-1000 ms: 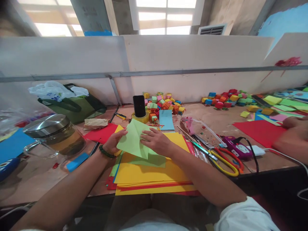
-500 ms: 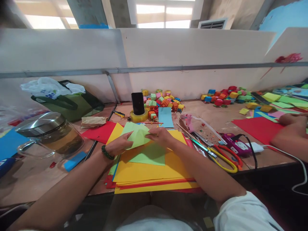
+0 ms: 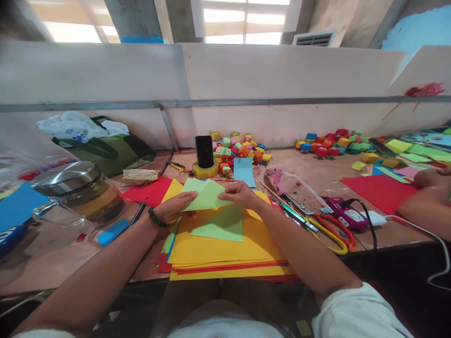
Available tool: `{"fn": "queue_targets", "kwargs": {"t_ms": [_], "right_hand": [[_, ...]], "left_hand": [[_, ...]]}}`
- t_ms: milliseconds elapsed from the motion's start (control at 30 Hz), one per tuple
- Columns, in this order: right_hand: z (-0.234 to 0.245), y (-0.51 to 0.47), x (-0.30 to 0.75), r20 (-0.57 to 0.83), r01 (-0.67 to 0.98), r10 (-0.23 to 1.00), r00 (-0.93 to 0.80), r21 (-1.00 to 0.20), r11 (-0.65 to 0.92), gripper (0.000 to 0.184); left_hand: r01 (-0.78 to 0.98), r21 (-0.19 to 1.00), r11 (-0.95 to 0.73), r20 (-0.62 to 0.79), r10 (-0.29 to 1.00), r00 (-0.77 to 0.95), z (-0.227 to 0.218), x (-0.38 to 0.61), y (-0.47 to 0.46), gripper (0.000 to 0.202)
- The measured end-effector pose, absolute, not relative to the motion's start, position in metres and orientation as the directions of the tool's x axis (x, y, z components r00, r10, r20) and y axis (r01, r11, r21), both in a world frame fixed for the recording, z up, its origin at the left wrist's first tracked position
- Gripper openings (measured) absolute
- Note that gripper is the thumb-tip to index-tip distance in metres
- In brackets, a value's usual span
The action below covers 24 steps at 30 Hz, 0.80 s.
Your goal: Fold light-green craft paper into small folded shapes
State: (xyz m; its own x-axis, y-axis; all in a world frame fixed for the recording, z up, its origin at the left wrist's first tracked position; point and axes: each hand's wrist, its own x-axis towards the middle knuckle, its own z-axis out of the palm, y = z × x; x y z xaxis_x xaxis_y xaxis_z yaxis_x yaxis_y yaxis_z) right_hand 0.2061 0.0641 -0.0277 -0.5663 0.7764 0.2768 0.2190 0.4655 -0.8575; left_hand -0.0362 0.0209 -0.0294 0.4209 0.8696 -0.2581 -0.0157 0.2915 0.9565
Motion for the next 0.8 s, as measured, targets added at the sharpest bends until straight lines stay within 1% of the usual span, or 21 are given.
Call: {"fn": "queue_targets", "kwargs": {"t_ms": [100,200,267,333,467,600,800], "right_hand": [[-0.03,0.065,0.204,0.261,0.284,0.828,-0.496,-0.853,0.439,0.051],[-0.034,0.067,0.203,0.308,0.31,0.837,-0.452,-0.826,0.471,0.05],[-0.037,0.069,0.203,0.339,0.329,0.839,-0.425,-0.806,0.492,0.049],[-0.037,0.071,0.205,0.363,0.366,0.843,-0.398,-0.78,0.509,0.045],[-0.031,0.069,0.208,0.393,0.437,0.838,-0.378,-0.722,0.536,0.038],[-0.026,0.065,0.207,0.425,0.438,0.839,-0.341,-0.718,0.541,0.037],[-0.028,0.062,0.204,0.486,0.389,0.839,-0.245,-0.743,0.545,0.034]], "left_hand": [[-0.008,0.965,0.264,-0.236,0.875,0.423,-0.026,-0.037,0.021,0.052],[0.089,0.968,0.233,-0.248,0.869,0.427,-0.024,-0.037,0.02,0.058],[0.149,0.958,0.244,-0.284,0.872,0.398,-0.023,-0.037,0.019,0.056],[0.164,0.954,0.251,-0.296,0.88,0.372,-0.023,-0.036,0.019,0.052],[0.184,0.965,0.189,-0.242,0.911,0.334,-0.021,-0.032,0.018,0.049],[0.232,0.958,0.168,-0.229,0.936,0.267,-0.021,-0.03,0.019,0.051],[0.254,0.952,0.17,-0.237,0.935,0.263,-0.024,-0.031,0.019,0.061]]}}
